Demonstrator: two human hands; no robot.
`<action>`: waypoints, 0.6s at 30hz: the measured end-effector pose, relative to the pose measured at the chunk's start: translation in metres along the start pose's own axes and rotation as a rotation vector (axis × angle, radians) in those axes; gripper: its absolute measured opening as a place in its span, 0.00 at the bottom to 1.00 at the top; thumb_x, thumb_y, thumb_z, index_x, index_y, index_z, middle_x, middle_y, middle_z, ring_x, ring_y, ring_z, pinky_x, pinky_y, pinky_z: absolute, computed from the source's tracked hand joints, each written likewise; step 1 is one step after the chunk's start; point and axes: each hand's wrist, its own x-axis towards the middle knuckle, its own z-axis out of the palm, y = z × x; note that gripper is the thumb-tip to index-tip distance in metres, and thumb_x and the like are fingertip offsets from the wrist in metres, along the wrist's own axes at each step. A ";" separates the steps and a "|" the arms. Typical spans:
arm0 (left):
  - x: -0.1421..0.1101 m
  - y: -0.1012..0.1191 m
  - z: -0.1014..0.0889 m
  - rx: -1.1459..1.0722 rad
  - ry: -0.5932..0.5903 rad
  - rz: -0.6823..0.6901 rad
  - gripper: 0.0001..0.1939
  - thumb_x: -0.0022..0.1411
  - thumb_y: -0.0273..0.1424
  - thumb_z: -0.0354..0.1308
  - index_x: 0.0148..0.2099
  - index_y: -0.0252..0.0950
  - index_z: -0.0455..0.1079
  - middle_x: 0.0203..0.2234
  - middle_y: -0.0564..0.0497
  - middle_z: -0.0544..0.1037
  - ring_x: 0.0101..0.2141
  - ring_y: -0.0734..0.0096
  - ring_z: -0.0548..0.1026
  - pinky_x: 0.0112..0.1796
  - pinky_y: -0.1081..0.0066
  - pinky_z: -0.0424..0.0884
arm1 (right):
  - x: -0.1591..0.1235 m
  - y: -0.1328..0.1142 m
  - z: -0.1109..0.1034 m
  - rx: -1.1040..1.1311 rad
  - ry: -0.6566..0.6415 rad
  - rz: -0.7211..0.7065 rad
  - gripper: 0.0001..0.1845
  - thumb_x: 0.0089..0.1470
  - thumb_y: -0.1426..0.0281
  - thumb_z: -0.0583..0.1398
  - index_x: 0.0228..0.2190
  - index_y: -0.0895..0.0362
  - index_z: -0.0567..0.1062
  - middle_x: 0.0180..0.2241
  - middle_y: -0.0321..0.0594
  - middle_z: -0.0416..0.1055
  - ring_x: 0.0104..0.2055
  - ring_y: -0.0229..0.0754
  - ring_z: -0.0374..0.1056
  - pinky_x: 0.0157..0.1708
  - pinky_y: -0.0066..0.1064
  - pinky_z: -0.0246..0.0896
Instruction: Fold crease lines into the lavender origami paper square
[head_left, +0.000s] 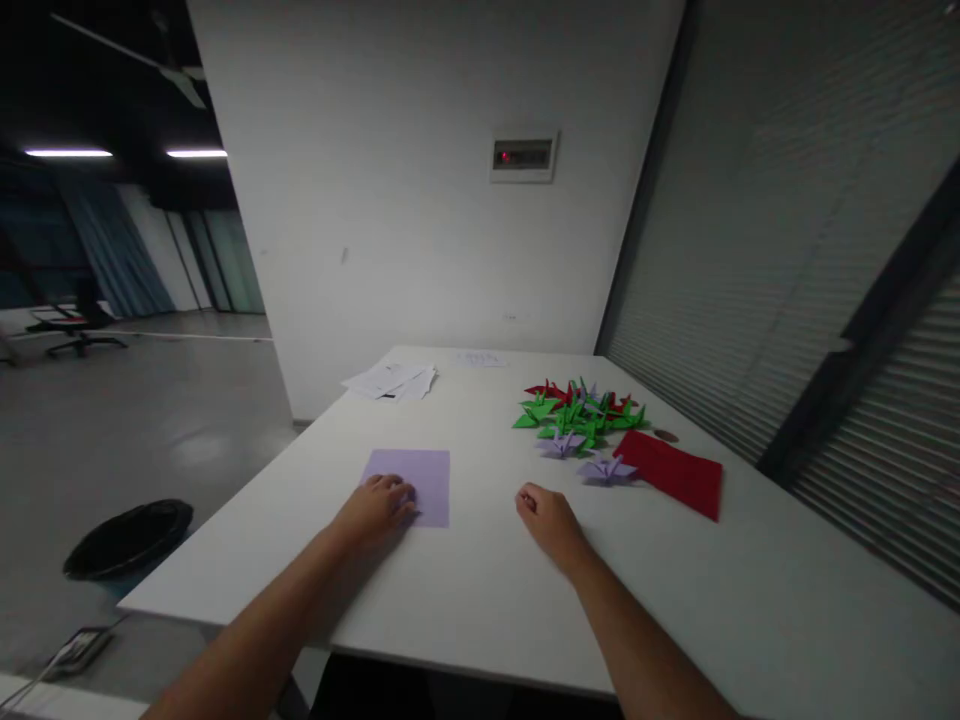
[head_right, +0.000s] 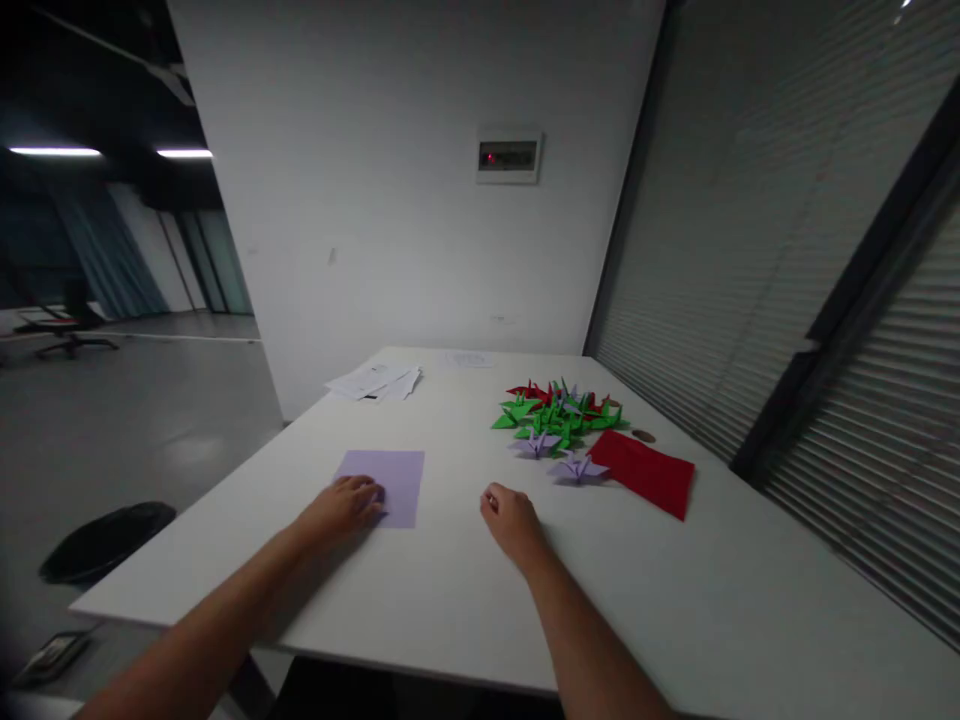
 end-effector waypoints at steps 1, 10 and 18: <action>0.000 0.001 -0.002 -0.013 0.020 0.006 0.19 0.74 0.41 0.48 0.56 0.41 0.75 0.52 0.42 0.78 0.52 0.55 0.75 0.56 0.57 0.69 | 0.000 -0.001 0.000 0.001 -0.001 -0.001 0.13 0.58 0.67 0.54 0.24 0.55 0.72 0.20 0.34 0.67 0.23 0.38 0.61 0.27 0.29 0.48; -0.007 -0.035 0.005 0.037 -0.009 -0.188 0.25 0.75 0.40 0.45 0.65 0.35 0.67 0.67 0.35 0.66 0.67 0.45 0.62 0.63 0.46 0.61 | -0.002 -0.005 0.003 -0.011 -0.023 -0.025 0.12 0.59 0.69 0.54 0.26 0.55 0.73 0.22 0.36 0.71 0.25 0.40 0.65 0.28 0.29 0.55; -0.011 -0.043 0.016 -0.002 -0.098 -0.212 0.26 0.74 0.42 0.47 0.68 0.36 0.63 0.70 0.33 0.60 0.69 0.44 0.57 0.62 0.39 0.59 | -0.001 -0.003 0.017 -0.212 -0.037 -0.248 0.16 0.60 0.71 0.58 0.48 0.59 0.78 0.49 0.53 0.78 0.55 0.54 0.71 0.59 0.48 0.64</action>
